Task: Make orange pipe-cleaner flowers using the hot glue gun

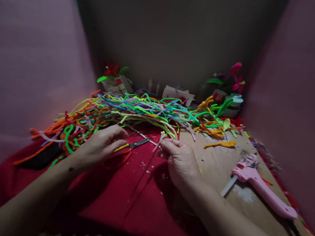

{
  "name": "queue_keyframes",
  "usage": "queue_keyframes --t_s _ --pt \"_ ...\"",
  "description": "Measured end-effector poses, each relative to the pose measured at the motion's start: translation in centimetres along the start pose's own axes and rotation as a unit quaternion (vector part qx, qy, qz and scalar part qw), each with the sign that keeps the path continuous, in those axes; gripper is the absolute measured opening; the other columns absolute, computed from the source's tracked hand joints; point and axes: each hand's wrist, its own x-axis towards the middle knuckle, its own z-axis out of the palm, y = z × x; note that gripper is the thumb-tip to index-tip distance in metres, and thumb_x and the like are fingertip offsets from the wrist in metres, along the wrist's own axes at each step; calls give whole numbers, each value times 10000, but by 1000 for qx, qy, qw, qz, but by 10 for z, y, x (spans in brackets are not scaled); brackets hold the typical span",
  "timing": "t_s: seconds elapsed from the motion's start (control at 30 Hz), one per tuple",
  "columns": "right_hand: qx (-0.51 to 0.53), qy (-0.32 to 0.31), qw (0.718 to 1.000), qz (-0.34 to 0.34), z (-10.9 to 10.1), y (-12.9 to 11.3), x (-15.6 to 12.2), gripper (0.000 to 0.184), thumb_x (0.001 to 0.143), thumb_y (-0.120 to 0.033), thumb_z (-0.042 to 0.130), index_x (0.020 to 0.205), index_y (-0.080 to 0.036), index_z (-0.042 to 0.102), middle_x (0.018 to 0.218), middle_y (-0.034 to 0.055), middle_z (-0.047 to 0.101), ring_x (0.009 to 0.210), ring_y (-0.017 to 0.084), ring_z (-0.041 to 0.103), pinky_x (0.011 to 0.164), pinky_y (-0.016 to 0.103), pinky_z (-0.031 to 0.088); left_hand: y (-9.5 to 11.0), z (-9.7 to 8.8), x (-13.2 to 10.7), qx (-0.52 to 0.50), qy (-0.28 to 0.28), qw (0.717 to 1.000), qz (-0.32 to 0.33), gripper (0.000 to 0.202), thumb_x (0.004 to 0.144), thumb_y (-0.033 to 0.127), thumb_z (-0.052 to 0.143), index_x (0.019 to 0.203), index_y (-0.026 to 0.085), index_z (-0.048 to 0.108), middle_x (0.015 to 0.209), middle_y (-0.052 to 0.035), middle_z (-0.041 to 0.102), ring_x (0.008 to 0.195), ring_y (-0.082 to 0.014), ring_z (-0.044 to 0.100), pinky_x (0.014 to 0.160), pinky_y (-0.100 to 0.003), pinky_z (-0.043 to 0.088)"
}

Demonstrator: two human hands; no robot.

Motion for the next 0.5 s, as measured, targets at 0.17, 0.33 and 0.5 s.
queue_keyframes --t_s 0.17,0.33,0.5 --pt "19 -9 999 24 -1 1 2 119 591 -176 716 527 -132 625 512 -15 544 492 82 476 477 223 368 -29 0 -13 277 -131 952 -1 160 807 194 397 853 163 547 873 -90 585 794 -208 538 702 -323 407" --pt "32 -17 999 38 -5 4 4 95 627 -187 699 568 -141 640 542 -9 559 526 88 497 507 224 385 -26 17 -11 327 -132 936 -12 176 779 117 374 859 160 524 849 -105 584 772 -214 550 666 -321 393" --pt "40 -40 997 50 -5 1 2 75 646 -208 689 616 -143 666 613 19 611 606 125 547 602 269 442 -25 12 -15 295 -132 944 -62 190 721 134 441 906 168 470 866 -90 611 801 -223 594 644 -300 406"
